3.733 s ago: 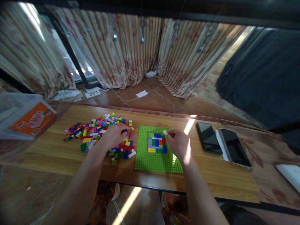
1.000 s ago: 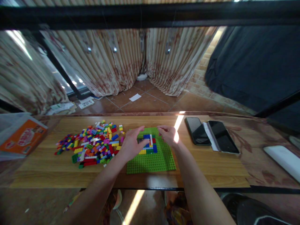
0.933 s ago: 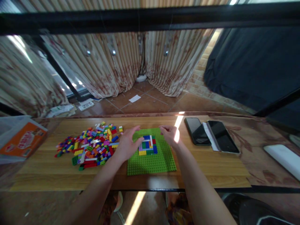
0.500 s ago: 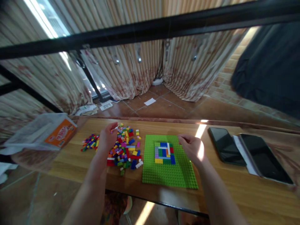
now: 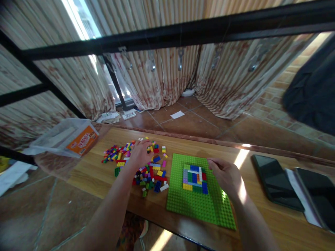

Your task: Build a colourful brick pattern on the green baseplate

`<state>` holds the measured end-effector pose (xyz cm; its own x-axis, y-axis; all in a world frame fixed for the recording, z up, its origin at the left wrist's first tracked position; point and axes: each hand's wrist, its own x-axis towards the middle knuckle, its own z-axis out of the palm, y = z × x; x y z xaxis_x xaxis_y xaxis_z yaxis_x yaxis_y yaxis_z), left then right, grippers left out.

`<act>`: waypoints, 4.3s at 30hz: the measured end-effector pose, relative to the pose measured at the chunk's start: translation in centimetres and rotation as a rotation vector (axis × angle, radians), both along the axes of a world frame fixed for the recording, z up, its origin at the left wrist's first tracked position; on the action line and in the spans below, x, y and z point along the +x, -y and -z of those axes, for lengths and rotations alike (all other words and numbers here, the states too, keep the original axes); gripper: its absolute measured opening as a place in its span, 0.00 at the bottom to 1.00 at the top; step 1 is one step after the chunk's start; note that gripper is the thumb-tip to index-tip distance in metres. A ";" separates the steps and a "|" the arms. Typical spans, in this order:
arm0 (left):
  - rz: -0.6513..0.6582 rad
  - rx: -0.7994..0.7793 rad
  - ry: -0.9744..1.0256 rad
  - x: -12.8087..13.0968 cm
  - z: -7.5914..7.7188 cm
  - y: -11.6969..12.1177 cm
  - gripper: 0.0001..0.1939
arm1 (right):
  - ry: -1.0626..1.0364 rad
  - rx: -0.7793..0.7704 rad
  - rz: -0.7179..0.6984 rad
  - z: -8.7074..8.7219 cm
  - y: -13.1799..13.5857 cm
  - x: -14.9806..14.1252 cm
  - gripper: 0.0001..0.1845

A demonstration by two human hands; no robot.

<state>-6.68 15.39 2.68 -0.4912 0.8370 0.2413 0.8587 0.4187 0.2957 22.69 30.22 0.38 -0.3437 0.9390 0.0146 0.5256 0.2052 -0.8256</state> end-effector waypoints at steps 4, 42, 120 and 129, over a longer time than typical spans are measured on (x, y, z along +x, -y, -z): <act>-0.027 -0.043 -0.016 0.5 -0.1 0.1 0.17 | 0.012 -0.004 -0.008 -0.2 0.2 -0.1 0.21; 0.393 0.396 2.012 13.2 -1.1 -3.8 0.10 | -0.489 0.015 -0.342 -4.0 4.2 -2.4 0.21; 0.296 0.026 0.647 11.0 1.0 -3.9 0.13 | 0.143 0.063 -0.349 -0.7 0.3 0.6 0.12; 0.322 0.036 0.540 11.7 1.0 -3.7 0.12 | 0.193 0.085 -0.331 -0.5 0.8 0.2 0.12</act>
<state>5.04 19.05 1.73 -0.2767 0.9591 0.0602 0.6655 0.1460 0.7320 22.91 29.45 0.92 -0.6317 0.7752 -0.0071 0.5635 0.4528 -0.6910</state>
